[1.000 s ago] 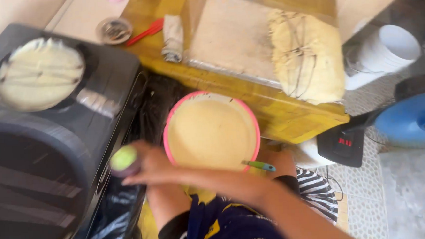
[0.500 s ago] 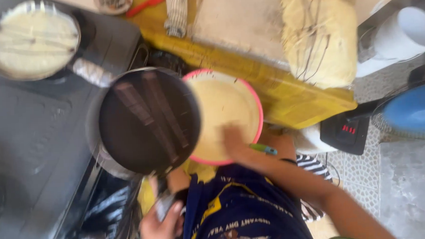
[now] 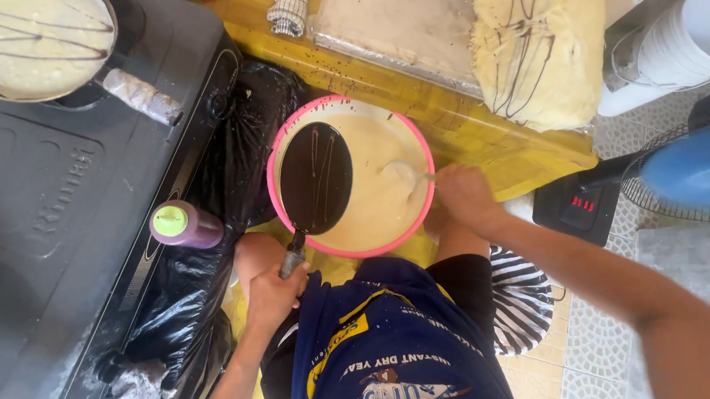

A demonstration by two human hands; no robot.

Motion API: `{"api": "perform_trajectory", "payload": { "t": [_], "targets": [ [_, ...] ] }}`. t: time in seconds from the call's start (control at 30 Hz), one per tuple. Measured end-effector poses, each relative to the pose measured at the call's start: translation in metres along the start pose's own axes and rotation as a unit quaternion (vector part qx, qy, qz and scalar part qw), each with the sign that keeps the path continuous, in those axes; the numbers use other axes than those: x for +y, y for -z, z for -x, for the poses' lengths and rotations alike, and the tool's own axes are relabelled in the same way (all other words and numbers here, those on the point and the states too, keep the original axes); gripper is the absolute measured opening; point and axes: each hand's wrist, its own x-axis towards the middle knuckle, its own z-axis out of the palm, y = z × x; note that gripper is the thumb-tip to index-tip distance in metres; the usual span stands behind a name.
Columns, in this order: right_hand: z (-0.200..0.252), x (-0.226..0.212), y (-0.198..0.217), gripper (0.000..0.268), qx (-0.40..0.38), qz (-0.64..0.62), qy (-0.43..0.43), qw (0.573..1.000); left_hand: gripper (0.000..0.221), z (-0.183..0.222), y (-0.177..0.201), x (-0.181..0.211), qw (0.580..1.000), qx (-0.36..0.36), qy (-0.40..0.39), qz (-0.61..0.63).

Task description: Cooking multiple crepe layers by pouring batter into pans, spreading it, and stacking the finished layers.

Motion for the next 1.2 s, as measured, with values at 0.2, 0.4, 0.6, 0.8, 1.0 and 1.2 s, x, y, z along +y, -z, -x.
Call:
{"api": "perform_trajectory", "payload": {
  "t": [0.2,0.4,0.6,0.8,1.0,1.2],
  "targets": [
    [0.009,0.089,0.093,0.02,-0.251,-0.154,-0.188,0.937,0.066,-0.036,0.005,-0.01,0.974,0.092,-0.116,-0.174],
    [0.043,0.098,0.102,0.049,-0.282,-0.272,-0.248,0.886,0.07,-0.035,0.019,0.04,0.986,-0.021,-0.083,-0.141],
    [0.045,0.065,0.164,0.04,-0.122,-0.266,-0.23,0.928,0.045,-0.057,-0.007,0.038,0.968,-0.131,0.0,0.215],
    [0.047,0.053,0.153,0.035,0.151,-0.104,-0.17,0.968,0.047,-0.049,-0.004,0.055,0.95,-0.106,-0.005,0.292],
    [0.035,0.064,0.144,0.037,0.194,-0.065,-0.192,0.96,0.053,-0.048,-0.002,0.037,0.936,-0.1,0.005,0.337],
    [0.017,0.063,0.165,0.037,0.218,-0.043,-0.183,0.958,0.054,-0.057,-0.067,-0.016,0.815,-0.226,0.04,0.532]
  ]
}}
